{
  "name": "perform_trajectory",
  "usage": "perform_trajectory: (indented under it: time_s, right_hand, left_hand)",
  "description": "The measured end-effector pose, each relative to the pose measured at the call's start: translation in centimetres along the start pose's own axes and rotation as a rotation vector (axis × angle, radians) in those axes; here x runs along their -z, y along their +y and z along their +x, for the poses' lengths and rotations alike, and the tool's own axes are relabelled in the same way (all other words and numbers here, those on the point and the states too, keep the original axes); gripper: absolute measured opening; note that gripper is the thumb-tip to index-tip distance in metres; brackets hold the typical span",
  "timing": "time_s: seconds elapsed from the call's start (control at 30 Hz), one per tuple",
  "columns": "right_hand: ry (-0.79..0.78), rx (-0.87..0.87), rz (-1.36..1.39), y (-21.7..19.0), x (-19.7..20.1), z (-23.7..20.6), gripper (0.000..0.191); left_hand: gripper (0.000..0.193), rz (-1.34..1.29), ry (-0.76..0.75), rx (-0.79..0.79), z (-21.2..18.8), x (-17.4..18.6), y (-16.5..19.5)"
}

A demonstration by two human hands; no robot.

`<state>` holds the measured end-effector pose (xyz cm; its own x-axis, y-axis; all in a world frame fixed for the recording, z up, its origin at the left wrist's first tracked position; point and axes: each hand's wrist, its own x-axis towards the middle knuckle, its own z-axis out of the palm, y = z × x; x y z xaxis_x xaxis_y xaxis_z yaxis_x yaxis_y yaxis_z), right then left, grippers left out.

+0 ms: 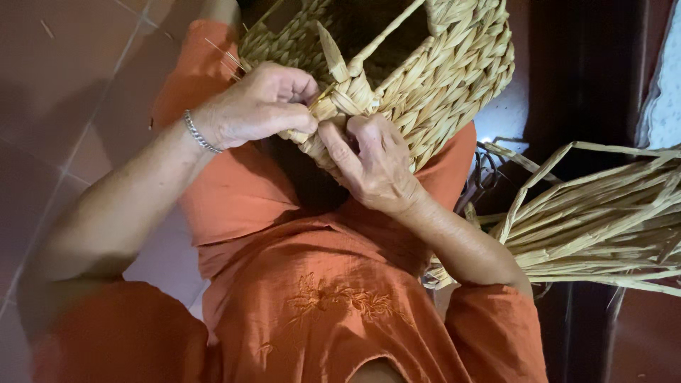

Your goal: The person sits on the floor with a woven basket on their lap and weaves flat plant fiber strips around the basket's rim, tucking and tightening each strip by hand. They then use scissors to trim the protruding fiber ends and continue weaving strips along the edge.

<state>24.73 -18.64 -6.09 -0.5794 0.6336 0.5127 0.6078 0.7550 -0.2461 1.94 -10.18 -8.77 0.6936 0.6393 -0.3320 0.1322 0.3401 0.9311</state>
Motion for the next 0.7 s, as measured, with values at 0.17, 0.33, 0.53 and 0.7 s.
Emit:
perform_trajectory:
  time_s: [0.17, 0.33, 0.53, 0.7]
  right_hand:
    - [0.015, -0.049, 0.083, 0.1, 0.0, 0.3, 0.046]
    - [0.177, -0.095, 0.182, 0.4, -0.1, 0.5, 0.036]
    - [0.186, -0.097, 0.109, -0.1, -0.4, 0.9, 0.028]
    - [0.203, -0.192, 0.164, -0.4, -0.9, 1.1, 0.022]
  left_hand:
    - [0.025, 0.089, 0.038, -0.110, -1.0, 1.3, 0.0]
    - [0.028, 0.132, 0.004, -0.077, -0.2, 1.8, -0.6]
    - [0.029, 0.128, -0.023, -0.117, 0.2, 2.6, -1.3]
    - [0.026, 0.156, -0.014, -0.172, 0.3, 2.7, -1.4]
